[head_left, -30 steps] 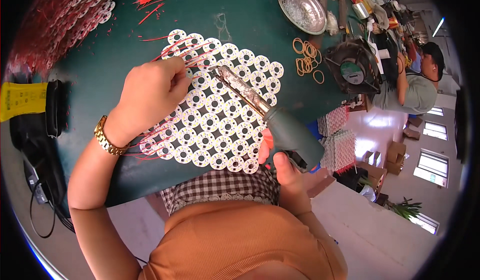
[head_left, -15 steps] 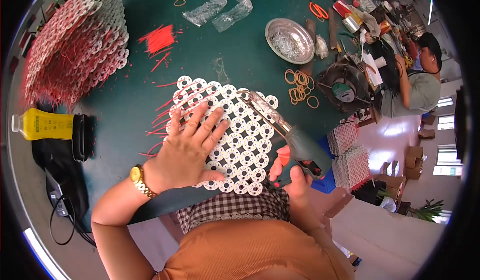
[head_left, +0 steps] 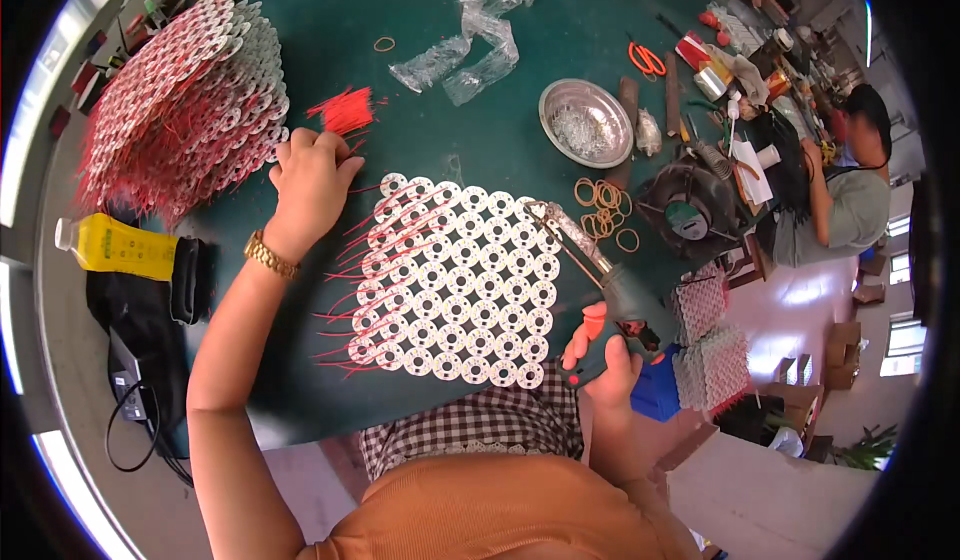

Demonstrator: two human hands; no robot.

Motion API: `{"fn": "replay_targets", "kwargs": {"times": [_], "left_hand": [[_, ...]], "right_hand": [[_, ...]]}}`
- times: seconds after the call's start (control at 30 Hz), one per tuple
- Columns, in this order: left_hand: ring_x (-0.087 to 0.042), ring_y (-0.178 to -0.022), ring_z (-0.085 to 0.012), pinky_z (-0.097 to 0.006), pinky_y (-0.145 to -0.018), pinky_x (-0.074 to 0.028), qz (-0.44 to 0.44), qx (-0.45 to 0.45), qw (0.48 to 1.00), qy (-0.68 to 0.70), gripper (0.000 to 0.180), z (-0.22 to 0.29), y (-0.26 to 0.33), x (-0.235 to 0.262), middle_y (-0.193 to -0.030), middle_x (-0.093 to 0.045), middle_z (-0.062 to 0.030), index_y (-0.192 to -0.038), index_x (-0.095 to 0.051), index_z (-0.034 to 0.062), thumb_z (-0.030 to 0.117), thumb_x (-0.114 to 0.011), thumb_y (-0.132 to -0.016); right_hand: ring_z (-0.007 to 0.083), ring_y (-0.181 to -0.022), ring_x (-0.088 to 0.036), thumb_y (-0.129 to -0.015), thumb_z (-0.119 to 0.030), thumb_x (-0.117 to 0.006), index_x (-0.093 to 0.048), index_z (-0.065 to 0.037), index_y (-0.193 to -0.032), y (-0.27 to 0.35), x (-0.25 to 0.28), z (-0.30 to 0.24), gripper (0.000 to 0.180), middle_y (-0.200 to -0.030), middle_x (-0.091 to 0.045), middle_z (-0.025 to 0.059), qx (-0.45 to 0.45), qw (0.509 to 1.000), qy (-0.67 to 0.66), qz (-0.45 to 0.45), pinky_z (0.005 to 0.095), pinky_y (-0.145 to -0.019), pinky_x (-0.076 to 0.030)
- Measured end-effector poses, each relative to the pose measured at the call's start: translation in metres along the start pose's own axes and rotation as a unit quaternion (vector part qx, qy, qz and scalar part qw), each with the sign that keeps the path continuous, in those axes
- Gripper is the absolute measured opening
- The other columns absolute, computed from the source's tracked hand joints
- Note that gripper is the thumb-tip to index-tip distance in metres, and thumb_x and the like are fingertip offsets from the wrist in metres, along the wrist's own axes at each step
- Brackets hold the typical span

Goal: The person solders wires onto an array of LED light chips using a soldering iron.

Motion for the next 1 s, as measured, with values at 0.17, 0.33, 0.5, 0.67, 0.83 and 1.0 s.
{"fn": "replay_targets", "kwargs": {"times": [0.17, 0.33, 0.5, 0.67, 0.83, 1.0], "left_hand": [[-0.051, -0.102, -0.0315, -0.049, -0.085, -0.040, -0.056, -0.011, 0.998, 0.007, 0.014, -0.020, -0.020, -0.026, -0.103, -0.058, -0.0063, -0.091, -0.066, 0.0103, 0.021, -0.071, -0.085], [-0.052, -0.100, -0.0287, -0.047, -0.086, -0.038, 0.104, -0.068, 0.991, -0.059, 0.016, -0.009, -0.036, -0.030, -0.104, -0.058, -0.0042, -0.094, -0.065, 0.0126, 0.021, -0.072, -0.082], [-0.052, -0.098, -0.0276, -0.046, -0.085, -0.038, 0.126, -0.095, 0.980, -0.124, 0.018, -0.004, -0.039, -0.031, -0.099, -0.058, -0.0035, -0.097, -0.061, 0.0125, 0.019, -0.070, -0.083], [-0.053, -0.098, -0.0275, -0.048, -0.088, -0.038, 0.121, -0.154, 0.969, -0.150, 0.011, -0.001, -0.037, -0.033, -0.096, -0.059, -0.0037, -0.093, -0.059, 0.0113, 0.017, -0.065, -0.087], [-0.054, -0.098, -0.0273, -0.052, -0.096, -0.037, 0.104, -0.154, 0.959, -0.215, 0.013, 0.002, -0.040, -0.038, -0.096, -0.059, -0.0042, -0.097, -0.056, 0.0101, 0.016, -0.063, -0.088], [-0.055, -0.099, -0.0276, -0.049, -0.093, -0.038, 0.160, -0.153, 0.964, -0.145, 0.017, -0.006, -0.034, -0.034, -0.097, -0.060, -0.0052, -0.104, -0.065, 0.0100, 0.015, -0.064, -0.087]], "right_hand": [[0.0214, -0.055, -0.057, -0.096, -0.040, -0.055, -0.048, 0.005, -0.120, -0.002, -0.002, 0.001, 0.051, -0.074, -0.057, 0.0127, 0.023, 1.000, 0.000, -0.008, 0.0316, -0.049, -0.048], [0.0208, -0.058, -0.058, -0.095, -0.039, -0.057, -0.051, 0.003, -0.120, -0.001, 0.000, 0.001, 0.049, -0.076, -0.057, 0.0115, -0.001, 1.000, -0.031, -0.001, 0.0312, -0.051, -0.049], [0.0207, -0.060, -0.059, -0.095, -0.039, -0.059, -0.053, 0.001, -0.119, 0.001, 0.003, 0.002, 0.047, -0.076, -0.057, 0.0109, -0.014, 0.999, -0.048, -0.009, 0.0307, -0.051, -0.049], [0.0221, -0.057, -0.058, -0.096, -0.041, -0.055, -0.050, 0.001, -0.120, 0.001, 0.002, 0.003, 0.049, -0.075, -0.056, 0.0119, -0.010, 0.999, -0.053, -0.010, 0.0333, -0.053, -0.050], [0.0220, -0.057, -0.058, -0.096, -0.042, -0.054, -0.050, 0.001, -0.120, 0.001, 0.001, 0.003, 0.050, -0.075, -0.056, 0.0118, -0.005, 0.999, -0.041, -0.010, 0.0330, -0.053, -0.050], [0.0218, -0.056, -0.059, -0.096, -0.044, -0.054, -0.050, 0.003, -0.120, 0.001, 0.002, 0.003, 0.052, -0.075, -0.057, 0.0119, 0.001, 0.999, -0.032, -0.008, 0.0312, -0.052, -0.049]]}}
Point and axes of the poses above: each hand's wrist, its own y-axis away from the middle knuckle, its own x-axis out of the back of the hand, z = x × y, the point moved 5 cm from there along -y, towards the middle knuckle
